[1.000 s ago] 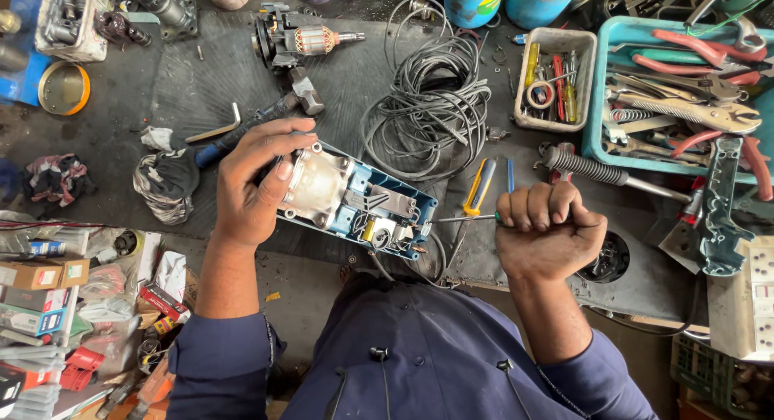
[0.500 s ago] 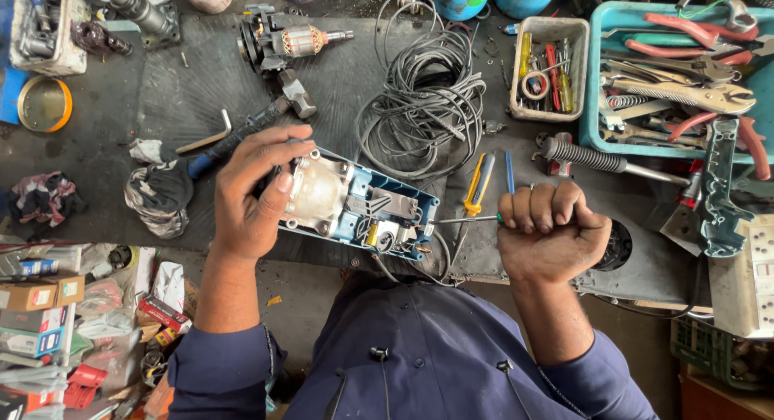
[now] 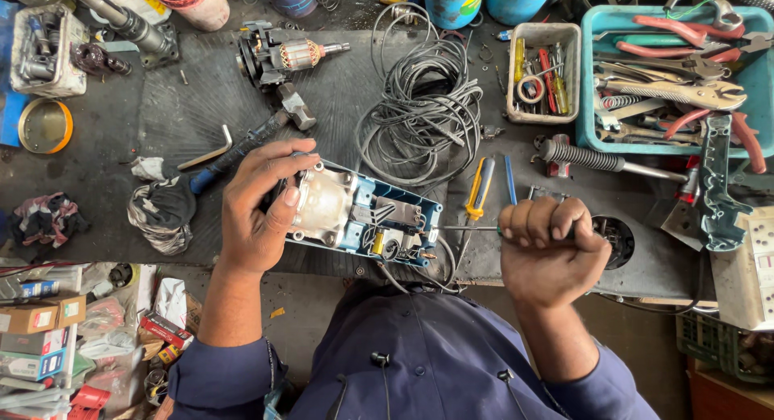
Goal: The person cleans hands and then uses pliers and a screwdriver to adjust internal components of a blue electrical device. They then handle a motor rotor, applying grease from a container and wiping it with a cloth.
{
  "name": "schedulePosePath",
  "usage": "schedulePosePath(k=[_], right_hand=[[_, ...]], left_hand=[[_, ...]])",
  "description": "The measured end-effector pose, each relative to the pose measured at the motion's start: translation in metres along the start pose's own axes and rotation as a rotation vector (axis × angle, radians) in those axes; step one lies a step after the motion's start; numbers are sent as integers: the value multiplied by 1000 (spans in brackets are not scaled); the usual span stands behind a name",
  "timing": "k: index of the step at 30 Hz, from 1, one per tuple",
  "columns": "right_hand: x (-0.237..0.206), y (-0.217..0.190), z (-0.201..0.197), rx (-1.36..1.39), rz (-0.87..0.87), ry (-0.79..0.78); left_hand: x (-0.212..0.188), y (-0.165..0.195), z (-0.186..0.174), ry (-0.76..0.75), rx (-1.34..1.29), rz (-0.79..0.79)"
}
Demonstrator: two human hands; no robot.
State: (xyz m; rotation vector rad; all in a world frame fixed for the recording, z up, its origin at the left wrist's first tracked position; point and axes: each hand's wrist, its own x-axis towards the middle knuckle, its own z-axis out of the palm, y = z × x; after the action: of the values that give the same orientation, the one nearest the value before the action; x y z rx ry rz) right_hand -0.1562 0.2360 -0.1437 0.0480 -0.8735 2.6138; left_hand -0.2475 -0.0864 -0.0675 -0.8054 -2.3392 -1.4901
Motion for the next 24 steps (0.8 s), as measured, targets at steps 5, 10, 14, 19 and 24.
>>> schedulePosePath(k=[5,10,14,19,24], right_hand=[[-16,0,13,-85,-61,4],[-26,1,15,-138,-89,-33],[-30,3,24,-136,-121,-39],[-26,4,43,-157,-93,96],[-26,6,37,-171,-49,377]], left_hand=[[1,-2,1,-3,4,-8],[2,-3,2,1,-7,-20],[4,-5,2,-3,21,-5],[7,-6,0,-13,26,-23],[9,-10,-2,-27,29,-33]])
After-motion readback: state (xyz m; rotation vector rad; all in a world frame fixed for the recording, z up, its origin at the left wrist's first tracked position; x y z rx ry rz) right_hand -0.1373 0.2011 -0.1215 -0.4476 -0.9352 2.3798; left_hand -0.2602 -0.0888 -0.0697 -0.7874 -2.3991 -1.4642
